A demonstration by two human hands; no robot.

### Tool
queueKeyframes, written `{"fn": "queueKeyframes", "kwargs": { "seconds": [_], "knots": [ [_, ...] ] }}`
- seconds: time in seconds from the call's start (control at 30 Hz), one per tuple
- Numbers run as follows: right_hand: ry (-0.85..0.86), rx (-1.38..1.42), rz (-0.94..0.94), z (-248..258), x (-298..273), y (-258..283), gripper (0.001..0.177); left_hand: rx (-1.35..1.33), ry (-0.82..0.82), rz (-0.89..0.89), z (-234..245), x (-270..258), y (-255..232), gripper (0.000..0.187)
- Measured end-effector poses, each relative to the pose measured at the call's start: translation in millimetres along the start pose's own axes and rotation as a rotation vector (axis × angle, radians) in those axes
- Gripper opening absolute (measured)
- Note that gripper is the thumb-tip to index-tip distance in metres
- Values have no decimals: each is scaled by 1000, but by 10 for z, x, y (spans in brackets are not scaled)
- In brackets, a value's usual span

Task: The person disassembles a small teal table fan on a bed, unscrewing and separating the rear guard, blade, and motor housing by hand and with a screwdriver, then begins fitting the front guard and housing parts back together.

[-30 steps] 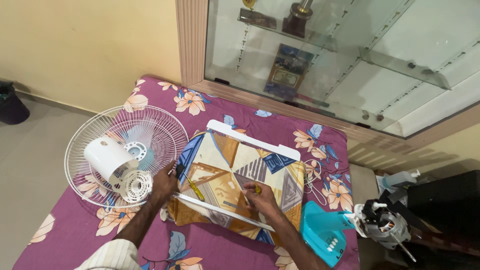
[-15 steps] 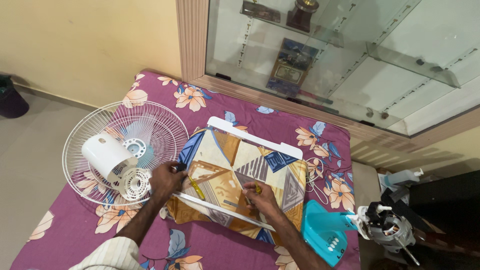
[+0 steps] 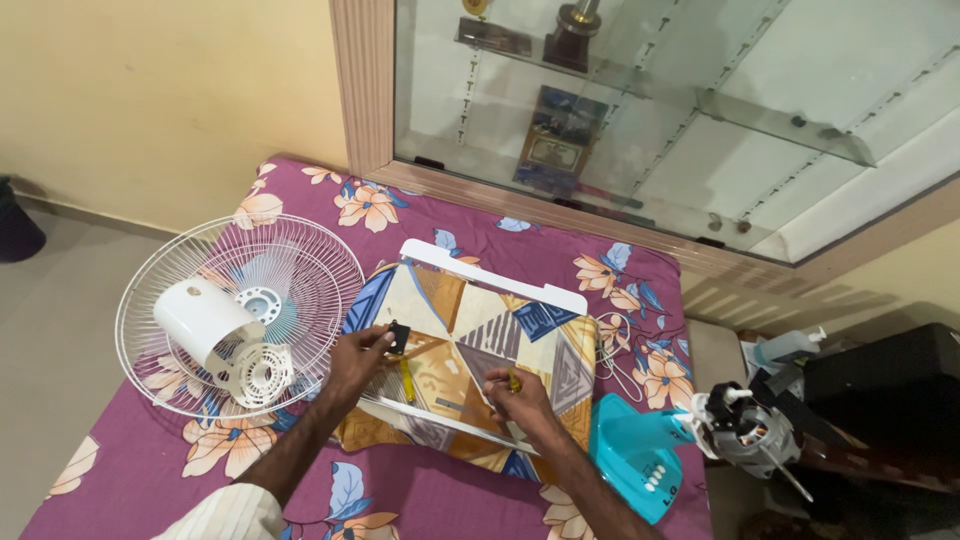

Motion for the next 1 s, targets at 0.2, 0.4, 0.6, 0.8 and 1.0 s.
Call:
{"fn": "queueKeyframes", "kwargs": {
  "seconds": [0.2, 0.4, 0.6, 0.8, 1.0],
  "knots": [
    [15, 129, 157, 73, -246, 295, 36, -71, 187, -40, -520, -332, -408, 40],
    [-24, 242, 286, 410, -649, 516, 35, -22, 501, -166, -1410, -911, -878, 35],
    [-172, 336, 369, 1155, -1052, 514, 46, -40, 596, -330, -2216, -1434, -1271, 33],
    [-192, 316, 506, 1850, -1479, 710, 39, 64, 343, -771, -2611, -2065, -2070, 23],
    [-232, 363, 432, 2732, -1532, 777, 31, 82, 278, -1044, -3021, -2660, -2722, 37]
  ]
}}
Point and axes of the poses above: each hand's wrist, its own x-axis towards the middle knuckle, its own z-axis out of the back of the hand, y = z × x, the point moved 10 cm from there along x, towards the middle knuckle, and after that the axes turned 3 degrees about -y, right-handed, at the moved point
